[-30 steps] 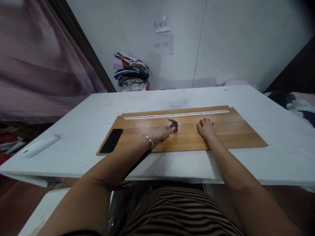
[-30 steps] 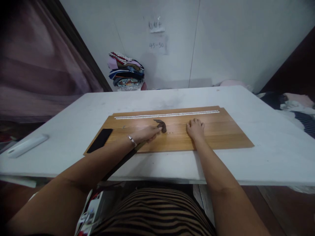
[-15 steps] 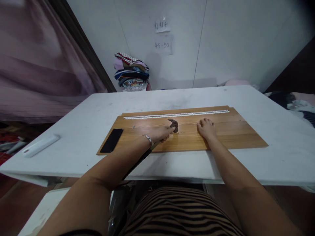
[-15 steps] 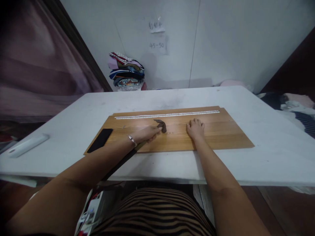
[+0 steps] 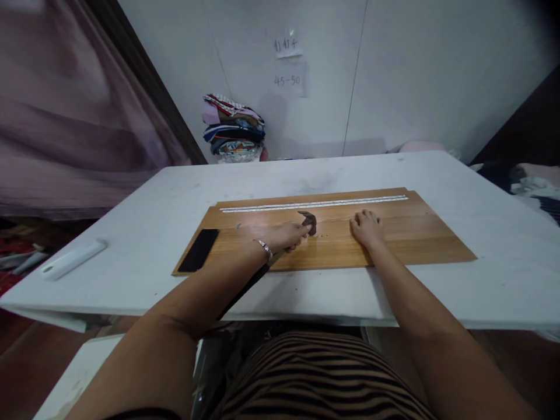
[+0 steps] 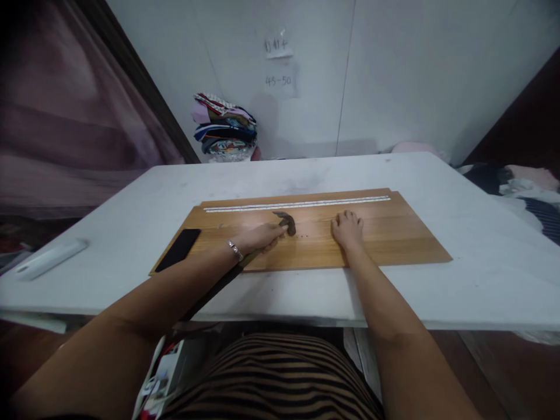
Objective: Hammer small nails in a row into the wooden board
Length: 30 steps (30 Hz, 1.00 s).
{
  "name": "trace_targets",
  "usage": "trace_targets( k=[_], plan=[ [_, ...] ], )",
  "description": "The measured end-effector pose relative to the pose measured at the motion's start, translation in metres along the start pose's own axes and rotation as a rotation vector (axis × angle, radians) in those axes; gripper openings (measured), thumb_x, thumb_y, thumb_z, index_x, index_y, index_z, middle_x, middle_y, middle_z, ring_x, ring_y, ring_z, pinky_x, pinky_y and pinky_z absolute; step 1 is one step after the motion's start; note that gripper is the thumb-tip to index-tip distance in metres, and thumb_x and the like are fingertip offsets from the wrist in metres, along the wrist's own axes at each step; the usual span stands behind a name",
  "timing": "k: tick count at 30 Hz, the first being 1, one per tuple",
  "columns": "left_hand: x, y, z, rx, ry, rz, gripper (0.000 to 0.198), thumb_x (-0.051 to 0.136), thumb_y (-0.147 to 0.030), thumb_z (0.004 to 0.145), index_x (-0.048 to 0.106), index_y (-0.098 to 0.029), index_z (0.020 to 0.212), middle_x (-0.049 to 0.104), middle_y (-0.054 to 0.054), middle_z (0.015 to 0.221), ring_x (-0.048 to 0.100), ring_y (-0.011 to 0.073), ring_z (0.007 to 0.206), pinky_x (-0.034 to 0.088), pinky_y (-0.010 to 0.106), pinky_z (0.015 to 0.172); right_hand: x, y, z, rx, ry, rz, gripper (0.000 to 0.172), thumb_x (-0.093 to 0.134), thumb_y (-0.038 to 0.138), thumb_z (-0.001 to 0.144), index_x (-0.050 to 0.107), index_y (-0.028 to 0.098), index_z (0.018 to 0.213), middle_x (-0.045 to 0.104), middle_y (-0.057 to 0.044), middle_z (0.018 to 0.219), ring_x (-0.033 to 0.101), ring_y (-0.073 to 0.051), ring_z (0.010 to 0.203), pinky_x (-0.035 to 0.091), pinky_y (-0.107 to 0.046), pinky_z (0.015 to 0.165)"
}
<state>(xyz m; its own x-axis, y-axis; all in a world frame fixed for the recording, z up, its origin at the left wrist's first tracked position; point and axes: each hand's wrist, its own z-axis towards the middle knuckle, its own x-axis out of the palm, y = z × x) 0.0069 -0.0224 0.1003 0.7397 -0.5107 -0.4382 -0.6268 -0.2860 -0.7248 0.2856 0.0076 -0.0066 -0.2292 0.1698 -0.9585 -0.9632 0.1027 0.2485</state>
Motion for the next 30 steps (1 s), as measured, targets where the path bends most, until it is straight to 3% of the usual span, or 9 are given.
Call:
trace_targets(
  k=[30],
  plan=[
    [-0.003, 0.012, 0.011, 0.067, 0.050, -0.014, 0.040, 0.046, -0.058, 0.100, 0.054, -0.020, 0.091, 0.044, -0.006, 0.059, 0.037, 0.0085, 0.044, 0.033, 0.022, 0.044, 0.000, 0.001, -0.001, -0.001, -0.006, 0.027, 0.038, 0.036, 0.035, 0.099, 0.068, 0.017, 0.109, 0.063, -0.019, 0.131, 0.048, -0.032, 0.127, 0.033, -0.051, 0.105]
  ],
)
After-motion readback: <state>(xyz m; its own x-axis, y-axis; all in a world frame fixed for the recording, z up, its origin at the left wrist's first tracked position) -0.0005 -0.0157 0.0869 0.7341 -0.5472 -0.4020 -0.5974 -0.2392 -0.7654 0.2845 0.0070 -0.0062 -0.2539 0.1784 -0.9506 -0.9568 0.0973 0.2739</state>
